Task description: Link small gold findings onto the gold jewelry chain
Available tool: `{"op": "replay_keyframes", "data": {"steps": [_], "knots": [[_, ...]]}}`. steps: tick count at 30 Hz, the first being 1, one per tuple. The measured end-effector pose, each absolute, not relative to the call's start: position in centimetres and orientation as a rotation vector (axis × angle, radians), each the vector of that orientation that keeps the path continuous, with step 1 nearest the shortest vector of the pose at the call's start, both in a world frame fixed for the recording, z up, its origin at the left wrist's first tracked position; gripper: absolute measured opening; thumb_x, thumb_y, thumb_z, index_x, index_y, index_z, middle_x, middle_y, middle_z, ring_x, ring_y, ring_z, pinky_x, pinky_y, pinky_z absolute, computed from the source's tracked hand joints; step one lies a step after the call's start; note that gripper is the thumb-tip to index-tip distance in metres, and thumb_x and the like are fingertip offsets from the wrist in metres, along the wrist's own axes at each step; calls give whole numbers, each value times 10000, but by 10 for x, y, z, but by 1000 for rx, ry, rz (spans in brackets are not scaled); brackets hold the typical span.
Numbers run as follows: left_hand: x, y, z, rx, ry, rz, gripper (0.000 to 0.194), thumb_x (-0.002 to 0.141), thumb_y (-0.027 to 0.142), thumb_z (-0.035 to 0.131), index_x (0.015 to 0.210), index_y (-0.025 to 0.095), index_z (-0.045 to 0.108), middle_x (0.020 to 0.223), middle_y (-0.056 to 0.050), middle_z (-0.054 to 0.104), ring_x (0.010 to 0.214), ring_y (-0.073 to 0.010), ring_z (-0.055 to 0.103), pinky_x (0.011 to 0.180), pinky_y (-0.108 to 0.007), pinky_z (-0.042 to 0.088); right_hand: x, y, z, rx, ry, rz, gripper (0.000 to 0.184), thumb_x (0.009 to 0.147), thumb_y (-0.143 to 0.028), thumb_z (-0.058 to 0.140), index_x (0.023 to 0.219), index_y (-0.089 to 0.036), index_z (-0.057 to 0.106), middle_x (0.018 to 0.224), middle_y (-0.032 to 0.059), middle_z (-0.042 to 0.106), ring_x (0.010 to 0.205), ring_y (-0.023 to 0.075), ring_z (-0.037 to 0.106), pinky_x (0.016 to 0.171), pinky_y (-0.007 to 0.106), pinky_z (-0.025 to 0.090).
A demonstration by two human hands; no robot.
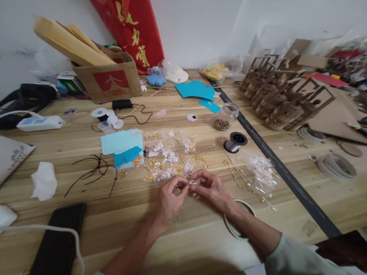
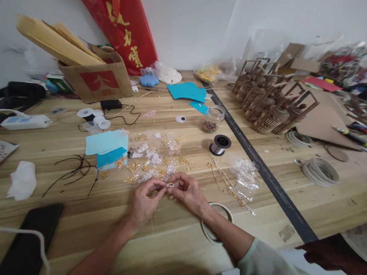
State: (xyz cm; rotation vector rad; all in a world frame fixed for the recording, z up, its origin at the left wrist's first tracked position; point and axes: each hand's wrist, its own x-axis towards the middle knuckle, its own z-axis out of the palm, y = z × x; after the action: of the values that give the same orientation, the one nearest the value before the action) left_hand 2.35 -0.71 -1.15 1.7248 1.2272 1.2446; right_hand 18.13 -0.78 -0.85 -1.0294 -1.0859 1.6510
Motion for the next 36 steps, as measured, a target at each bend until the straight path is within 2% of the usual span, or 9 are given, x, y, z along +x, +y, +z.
{"op": "replay_keyframes", "data": {"steps": [16,36], "knots": [[23,-7,-12,1771,1206,1258,130,726,47,602,707,166,652,681,-14,685,637,-133,638,613,-209,493,181,-7,-8,-1006,-1073,1660,314,697,-313,794,898,-165,603,612,-33,634,538,91,602,514,189,490],[22,-4,-11,1845,1033,1365,141,753,45,626,783,163,698,740,-45,713,697,-149,667,662,-232,522,178,-12,-7,-995,-1114,1570,297,696,-304,794,892,-181,608,680,-26,635,567,92,583,550,201,488]]}}
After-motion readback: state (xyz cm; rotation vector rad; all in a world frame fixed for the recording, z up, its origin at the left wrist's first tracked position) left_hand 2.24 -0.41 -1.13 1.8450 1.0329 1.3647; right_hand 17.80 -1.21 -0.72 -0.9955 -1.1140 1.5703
